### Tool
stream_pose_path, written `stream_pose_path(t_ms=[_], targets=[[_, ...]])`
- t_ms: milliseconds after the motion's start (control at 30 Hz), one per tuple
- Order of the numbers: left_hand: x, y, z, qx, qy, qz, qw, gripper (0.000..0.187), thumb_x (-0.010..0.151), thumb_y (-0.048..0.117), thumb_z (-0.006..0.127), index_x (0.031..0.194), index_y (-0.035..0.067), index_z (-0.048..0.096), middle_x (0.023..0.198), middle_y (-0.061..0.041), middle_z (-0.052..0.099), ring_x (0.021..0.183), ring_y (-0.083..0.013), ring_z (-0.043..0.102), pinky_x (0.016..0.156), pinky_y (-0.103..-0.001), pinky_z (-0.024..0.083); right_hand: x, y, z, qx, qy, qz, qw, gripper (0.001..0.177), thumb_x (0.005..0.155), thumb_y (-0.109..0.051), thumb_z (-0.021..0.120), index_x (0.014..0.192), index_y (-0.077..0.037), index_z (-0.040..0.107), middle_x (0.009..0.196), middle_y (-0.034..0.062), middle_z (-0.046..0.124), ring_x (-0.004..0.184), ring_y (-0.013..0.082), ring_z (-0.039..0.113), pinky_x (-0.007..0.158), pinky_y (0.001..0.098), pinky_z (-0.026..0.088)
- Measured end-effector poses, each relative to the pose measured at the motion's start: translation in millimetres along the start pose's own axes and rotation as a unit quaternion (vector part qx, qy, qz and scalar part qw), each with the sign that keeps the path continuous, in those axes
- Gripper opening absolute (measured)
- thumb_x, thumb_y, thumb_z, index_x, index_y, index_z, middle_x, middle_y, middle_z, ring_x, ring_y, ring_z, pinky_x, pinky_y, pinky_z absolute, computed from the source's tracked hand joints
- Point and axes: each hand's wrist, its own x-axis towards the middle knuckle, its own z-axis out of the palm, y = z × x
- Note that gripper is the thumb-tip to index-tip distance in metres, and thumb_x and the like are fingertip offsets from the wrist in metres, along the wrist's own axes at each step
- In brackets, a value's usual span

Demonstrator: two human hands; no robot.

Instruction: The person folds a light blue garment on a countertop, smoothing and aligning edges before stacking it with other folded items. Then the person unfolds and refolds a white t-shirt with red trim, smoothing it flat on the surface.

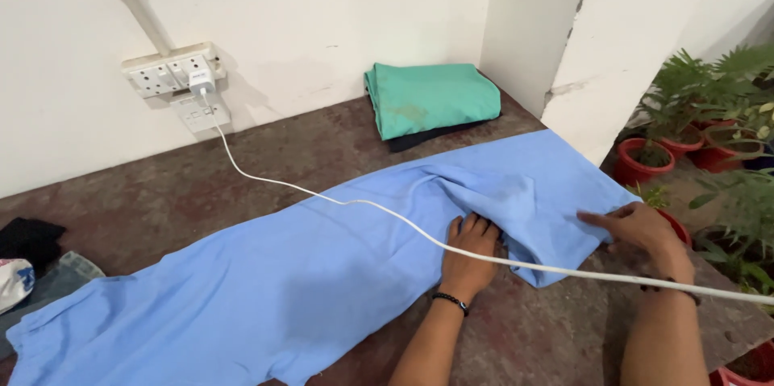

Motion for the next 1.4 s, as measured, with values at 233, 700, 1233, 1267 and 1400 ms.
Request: stream_pose_path(t_ms=[233, 700, 1233, 1267, 1400], targets=[[-7, 3, 1, 0.012, -0.004, 0.011, 1.000, 0.041, 0.091, 0.007, 0.061, 0.132, 0.007, 0.063, 0.132, -0.014, 0.064, 0.133, -0.0341, 0.050, 0.114, -0.059, 0.031, 1, 7, 13, 0.141, -0.002, -0.142, 0.980, 0.035, 0.084, -0.006, 0.079, 0.114, 0.009, 0.068, 0.087, 0.0216, 0.076, 0.069, 0.0271, 0.075, 0.063, 0.0384, 0.058], [-7, -4, 11, 0.008, 0.013, 0.010, 1.000, 0.041, 0.092, 0.006, 0.060, 0.132, 0.006, 0.065, 0.143, -0.012, 0.061, 0.139, -0.0318, 0.049, 0.117, -0.056, 0.031, -29, -28, 31, 0.162, 0.182, -0.242, 0.939, 0.029, 0.100, -0.024, 0.075, 0.097, 0.005, 0.075, 0.082, 0.0148, 0.075, 0.069, 0.0195, 0.072, 0.066, 0.0335, 0.056], [-8, 0, 3, -0.003, 0.102, 0.000, 0.995, 0.015, 0.092, 0.004, 0.062, 0.106, 0.002, 0.067, 0.116, -0.012, 0.066, 0.118, -0.0296, 0.059, 0.099, -0.044, 0.045, 40, -9, 74, 0.551, 0.085, -0.251, 0.791, 0.021, 0.108, -0.013, 0.059, 0.114, 0.007, 0.061, 0.102, 0.0134, 0.072, 0.088, 0.0195, 0.072, 0.078, 0.0314, 0.059], [-8, 0, 3, -0.011, 0.109, 0.001, 0.994, 0.015, 0.093, 0.005, 0.061, 0.107, 0.002, 0.067, 0.116, -0.012, 0.066, 0.117, -0.0297, 0.059, 0.098, -0.044, 0.045, 45, -9, 76, 0.613, 0.073, -0.281, 0.734, 0.021, 0.111, -0.013, 0.055, 0.124, 0.004, 0.058, 0.111, 0.0132, 0.071, 0.098, 0.0197, 0.073, 0.088, 0.0318, 0.061], [-9, -1, 2, -0.034, 0.075, 0.039, 0.996, 0.018, 0.091, 0.003, 0.059, 0.108, 0.003, 0.065, 0.117, -0.011, 0.066, 0.117, -0.0286, 0.061, 0.099, -0.042, 0.046, 45, -13, 75, 0.658, 0.036, -0.244, 0.712, 0.055, 0.108, -0.007, 0.060, 0.159, -0.014, 0.040, 0.145, 0.0105, 0.051, 0.122, 0.0226, 0.055, 0.100, 0.0402, 0.052]])
